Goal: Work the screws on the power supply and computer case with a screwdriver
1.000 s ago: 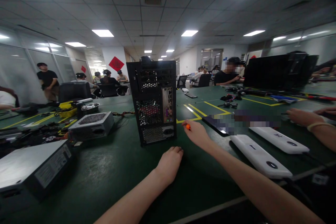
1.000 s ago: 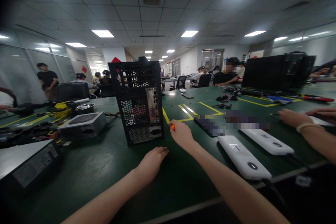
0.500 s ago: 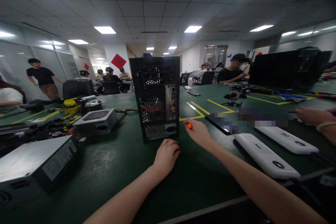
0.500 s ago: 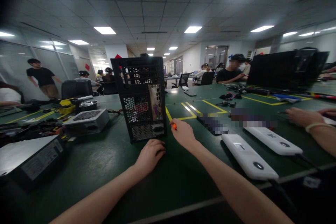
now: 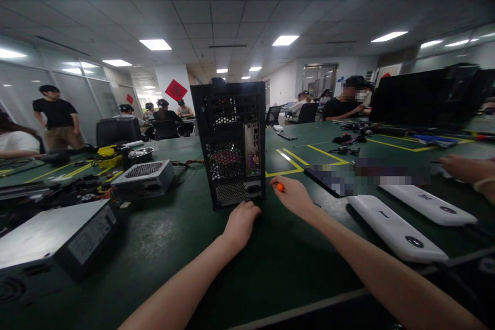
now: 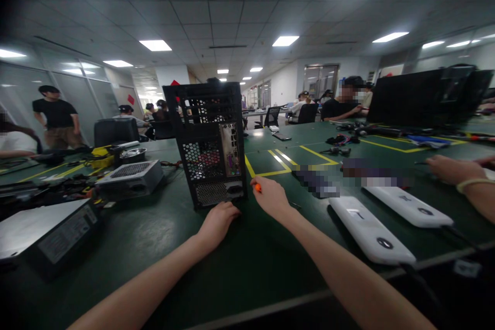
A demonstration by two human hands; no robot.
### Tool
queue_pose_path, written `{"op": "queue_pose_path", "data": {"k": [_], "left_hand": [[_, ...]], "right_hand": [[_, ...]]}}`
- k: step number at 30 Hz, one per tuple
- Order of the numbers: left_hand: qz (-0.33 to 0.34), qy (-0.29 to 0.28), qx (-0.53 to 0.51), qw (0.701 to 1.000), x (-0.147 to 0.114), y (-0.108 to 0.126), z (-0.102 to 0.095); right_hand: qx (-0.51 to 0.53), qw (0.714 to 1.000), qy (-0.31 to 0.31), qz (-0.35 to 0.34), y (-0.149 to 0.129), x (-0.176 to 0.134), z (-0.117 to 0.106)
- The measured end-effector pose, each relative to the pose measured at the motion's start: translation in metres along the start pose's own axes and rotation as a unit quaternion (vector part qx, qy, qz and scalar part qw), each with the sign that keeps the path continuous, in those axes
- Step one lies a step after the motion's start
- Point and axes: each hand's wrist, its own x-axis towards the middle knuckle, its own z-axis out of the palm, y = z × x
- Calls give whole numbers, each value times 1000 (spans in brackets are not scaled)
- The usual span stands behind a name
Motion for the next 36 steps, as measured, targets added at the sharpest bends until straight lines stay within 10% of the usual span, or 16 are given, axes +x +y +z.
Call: {"op": "queue_pose_path", "data": {"k": [18,36], "left_hand": [[-65,-17,15,998,-94,-67,-53],[-122,-6,33,992,-126,-93,-69]], "right_hand": [[18,968,-132,-211,-104,-28,-4],[104,962,-174,-181,-157,-4,31]]}}
